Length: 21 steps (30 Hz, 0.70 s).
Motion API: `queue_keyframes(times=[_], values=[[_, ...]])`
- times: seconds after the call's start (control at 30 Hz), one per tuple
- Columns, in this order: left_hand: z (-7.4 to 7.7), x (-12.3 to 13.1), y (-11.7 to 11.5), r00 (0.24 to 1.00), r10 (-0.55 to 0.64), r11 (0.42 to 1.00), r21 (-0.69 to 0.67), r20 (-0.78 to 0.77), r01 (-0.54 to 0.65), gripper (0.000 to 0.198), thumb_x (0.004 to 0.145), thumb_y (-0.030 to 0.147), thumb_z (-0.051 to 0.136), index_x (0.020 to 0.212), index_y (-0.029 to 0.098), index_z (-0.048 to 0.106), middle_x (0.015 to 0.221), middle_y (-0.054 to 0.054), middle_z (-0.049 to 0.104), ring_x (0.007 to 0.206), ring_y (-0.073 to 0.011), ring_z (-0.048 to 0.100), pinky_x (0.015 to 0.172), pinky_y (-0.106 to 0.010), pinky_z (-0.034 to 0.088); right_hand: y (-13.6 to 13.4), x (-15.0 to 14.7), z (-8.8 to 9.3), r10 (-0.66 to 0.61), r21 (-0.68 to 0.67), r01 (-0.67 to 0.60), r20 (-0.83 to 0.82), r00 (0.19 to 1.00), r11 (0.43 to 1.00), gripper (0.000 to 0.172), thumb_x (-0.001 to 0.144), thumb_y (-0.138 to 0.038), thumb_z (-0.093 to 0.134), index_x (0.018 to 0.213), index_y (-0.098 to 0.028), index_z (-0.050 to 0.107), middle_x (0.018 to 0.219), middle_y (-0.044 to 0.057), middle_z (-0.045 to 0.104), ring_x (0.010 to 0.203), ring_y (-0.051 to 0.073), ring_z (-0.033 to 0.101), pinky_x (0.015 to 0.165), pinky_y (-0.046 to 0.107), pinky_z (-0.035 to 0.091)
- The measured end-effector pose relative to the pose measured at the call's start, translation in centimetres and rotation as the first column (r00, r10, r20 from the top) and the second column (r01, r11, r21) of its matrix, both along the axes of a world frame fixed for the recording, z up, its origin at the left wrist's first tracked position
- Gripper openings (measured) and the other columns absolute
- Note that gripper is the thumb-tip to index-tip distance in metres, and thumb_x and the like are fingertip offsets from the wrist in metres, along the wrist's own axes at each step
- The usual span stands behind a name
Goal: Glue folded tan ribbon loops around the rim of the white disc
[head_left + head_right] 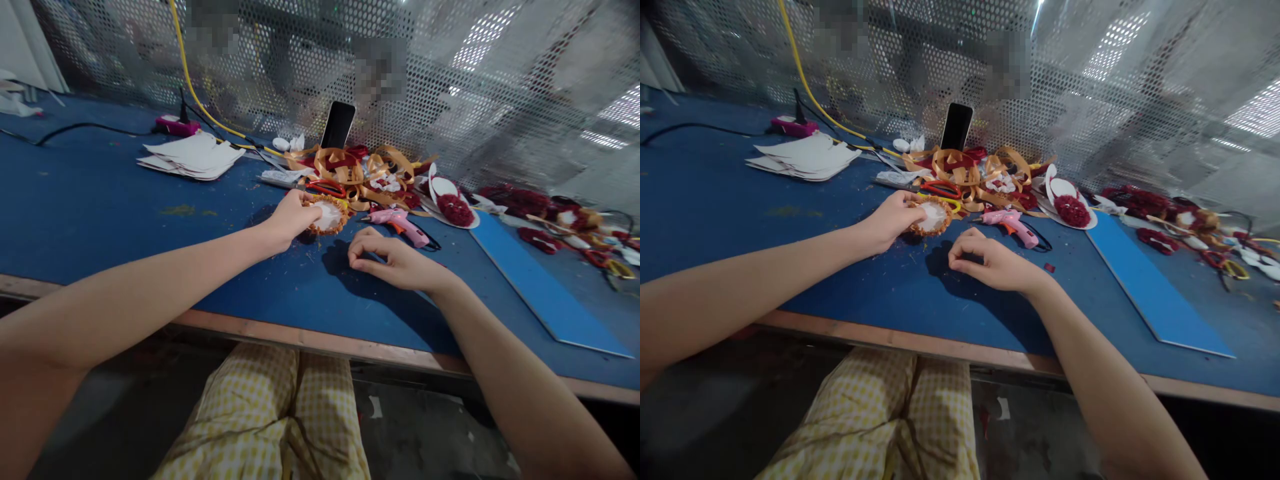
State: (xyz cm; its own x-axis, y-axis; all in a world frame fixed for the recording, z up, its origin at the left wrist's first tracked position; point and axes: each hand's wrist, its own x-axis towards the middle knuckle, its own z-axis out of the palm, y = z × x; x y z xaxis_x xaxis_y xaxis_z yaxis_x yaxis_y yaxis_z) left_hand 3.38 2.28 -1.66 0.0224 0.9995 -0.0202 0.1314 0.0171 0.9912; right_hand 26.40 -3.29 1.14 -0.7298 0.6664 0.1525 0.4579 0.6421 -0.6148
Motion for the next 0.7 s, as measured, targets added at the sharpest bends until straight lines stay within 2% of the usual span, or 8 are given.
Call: queue_keyframes(times=[0.13,0.23,0.47,0.57,0.7], values=[[-0.3,0.0,0.3,1.0,-0.002,1.0,0.015,0.01,0.002,0.041,0.072,0.009,0.067,0.11,0.018,0.055,0.118,-0.013,0.067,0.104,-0.0231,0.065,0.084,-0.032,0.05,0.3,0.3,0.0,-0.001,-0.005,0.0,-0.02,1.0,1.0,0.02,0.09,-0.046,0.079,0.088,-0.026,0.082,0.089,0.007,0.076,0.103,0.024,0.057,0.1,0.041,0.047],[-0.1,0.0,0.1,1.0,0.002,1.0,0.002,0.027,-0.002,0.041,0.071,0.008,0.067,0.108,0.018,0.055,0.119,-0.013,0.067,0.105,-0.0226,0.065,0.086,-0.032,0.05,0.6,0.2,-0.4,-0.023,-0.011,0.022,-0.004,1.0,1.0,0.021,0.085,-0.048,0.083,0.091,-0.028,0.085,0.09,0.007,0.077,0.104,0.026,0.056,0.098,0.044,0.048],[0.1,0.0,-0.1,1.0,-0.003,1.0,0.017,0.02,0.003,0.04,0.072,0.008,0.067,0.108,0.018,0.055,0.116,-0.012,0.067,0.101,-0.0213,0.065,0.083,-0.031,0.049,-0.1,-1.1,-0.3,0.034,0.11,-0.044,0.09,0.995,0.993,0.019,0.099,-0.035,0.065,0.09,-0.024,0.076,0.09,0.008,0.073,0.1,0.025,0.056,0.093,0.041,0.049],[0.0,0.0,0.0,1.0,-0.001,1.0,0.017,0.019,0.001,0.04,0.072,0.008,0.066,0.109,0.018,0.055,0.113,-0.011,0.067,0.098,-0.0203,0.064,0.081,-0.03,0.049,-0.1,-0.5,0.1,0.018,0.08,-0.025,0.09,0.996,0.997,0.021,0.103,-0.035,0.058,0.093,-0.022,0.071,0.092,0.008,0.07,0.096,0.022,0.057,0.091,0.039,0.049],[-0.3,-0.1,0.2,1.0,-0.015,1.0,0.018,-0.003,0.015,0.043,0.071,0.011,0.068,0.112,0.018,0.056,0.104,-0.009,0.066,0.093,-0.0212,0.065,0.077,-0.031,0.049,0.5,1.1,0.3,-0.006,0.007,0.006,0.037,0.999,1.0,0.023,0.096,-0.045,0.07,0.089,-0.024,0.077,0.093,0.007,0.074,0.101,0.023,0.06,0.097,0.04,0.048]])
